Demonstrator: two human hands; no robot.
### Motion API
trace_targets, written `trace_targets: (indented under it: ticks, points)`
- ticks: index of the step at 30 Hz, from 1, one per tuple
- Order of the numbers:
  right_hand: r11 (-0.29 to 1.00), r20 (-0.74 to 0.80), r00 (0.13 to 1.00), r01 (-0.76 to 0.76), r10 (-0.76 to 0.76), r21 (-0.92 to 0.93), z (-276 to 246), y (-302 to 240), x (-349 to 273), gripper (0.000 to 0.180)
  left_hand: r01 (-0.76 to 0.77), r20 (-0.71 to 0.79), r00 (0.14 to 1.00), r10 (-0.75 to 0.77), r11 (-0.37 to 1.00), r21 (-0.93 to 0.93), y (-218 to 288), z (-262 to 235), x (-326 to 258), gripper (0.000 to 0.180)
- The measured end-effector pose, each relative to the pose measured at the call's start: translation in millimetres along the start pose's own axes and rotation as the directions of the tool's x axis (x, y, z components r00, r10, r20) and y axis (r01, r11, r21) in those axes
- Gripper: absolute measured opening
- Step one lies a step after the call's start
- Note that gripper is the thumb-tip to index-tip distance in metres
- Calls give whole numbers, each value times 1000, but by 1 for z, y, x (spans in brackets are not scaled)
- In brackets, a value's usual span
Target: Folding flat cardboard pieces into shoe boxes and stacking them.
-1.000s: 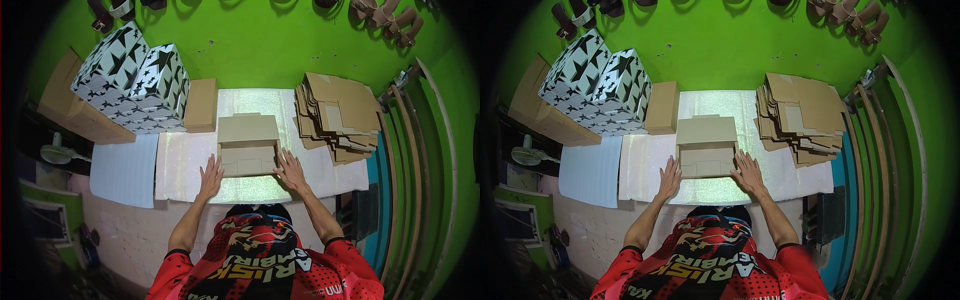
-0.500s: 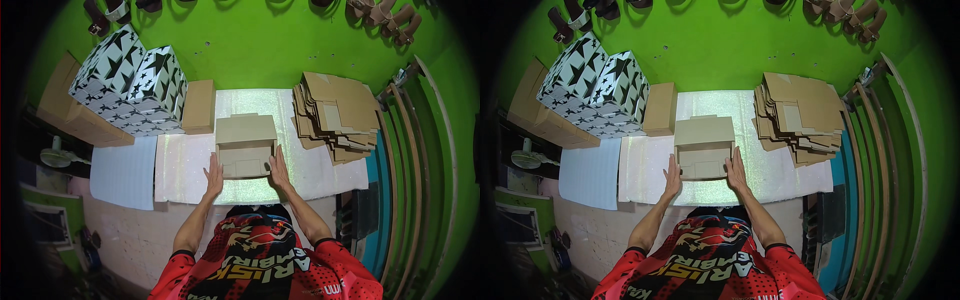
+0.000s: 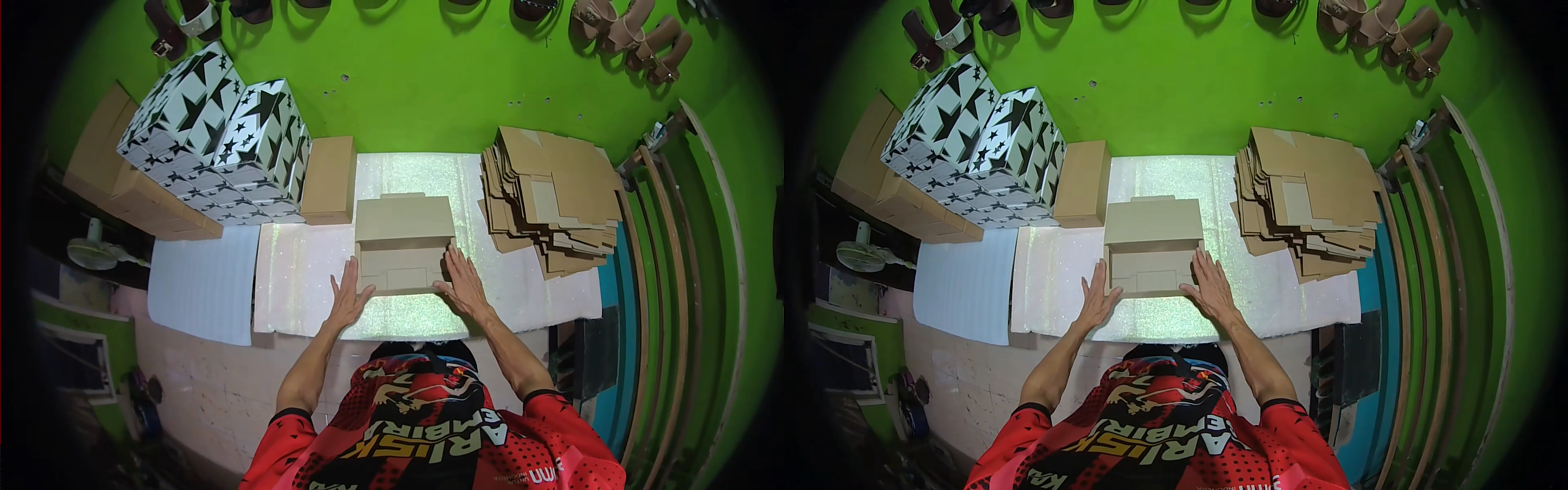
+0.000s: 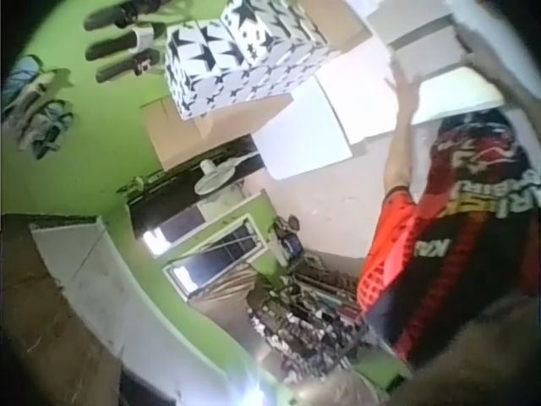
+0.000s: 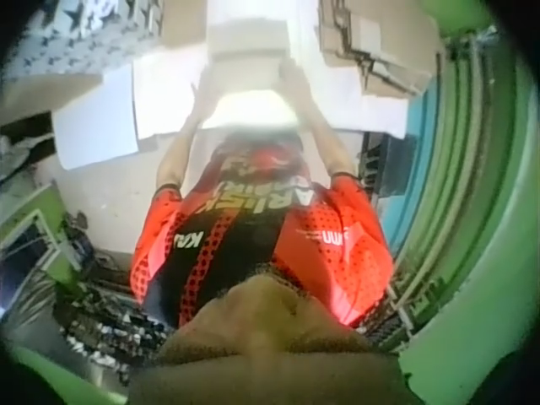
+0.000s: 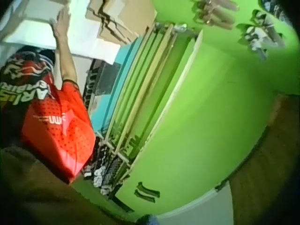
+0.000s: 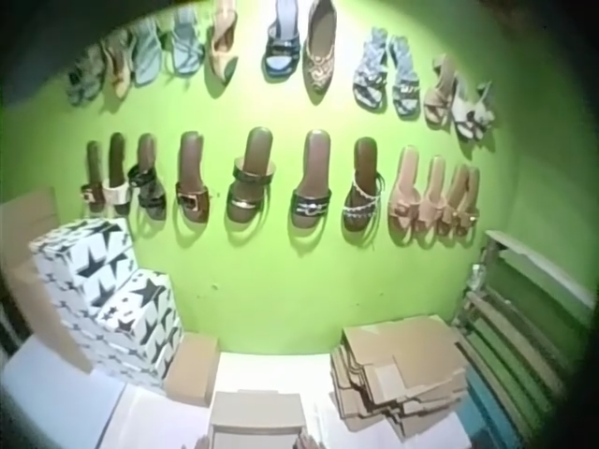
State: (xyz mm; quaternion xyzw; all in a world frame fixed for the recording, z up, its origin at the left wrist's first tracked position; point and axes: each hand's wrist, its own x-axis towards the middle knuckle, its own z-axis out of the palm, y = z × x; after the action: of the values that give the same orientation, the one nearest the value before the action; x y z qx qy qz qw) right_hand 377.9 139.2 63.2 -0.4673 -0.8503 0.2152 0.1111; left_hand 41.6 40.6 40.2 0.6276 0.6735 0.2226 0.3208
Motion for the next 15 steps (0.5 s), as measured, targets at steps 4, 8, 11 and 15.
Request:
trace_targets:
  ticks: [4, 8, 11, 15]
  points:
    - [998, 22, 997, -69, 68, 12, -6, -2, 2, 93, 19, -94, 995, -17, 1000, 20, -8, -3, 1, 95]
    - [877, -99, 931, -292, 353, 381, -12, 12, 44, 74, 216, -105, 963, -247, 946, -242, -17, -22, 48, 71]
    - [802, -97, 901, -322, 422, 503, -5, 51, 80, 50, 222, -107, 957, -269, 920, -324, -20, -29, 88, 57]
    - [699, -11, 890, -351, 456, 623, -5, 52, 92, 40, 238, -55, 947, -316, 807, -541, -23, -33, 96, 44]
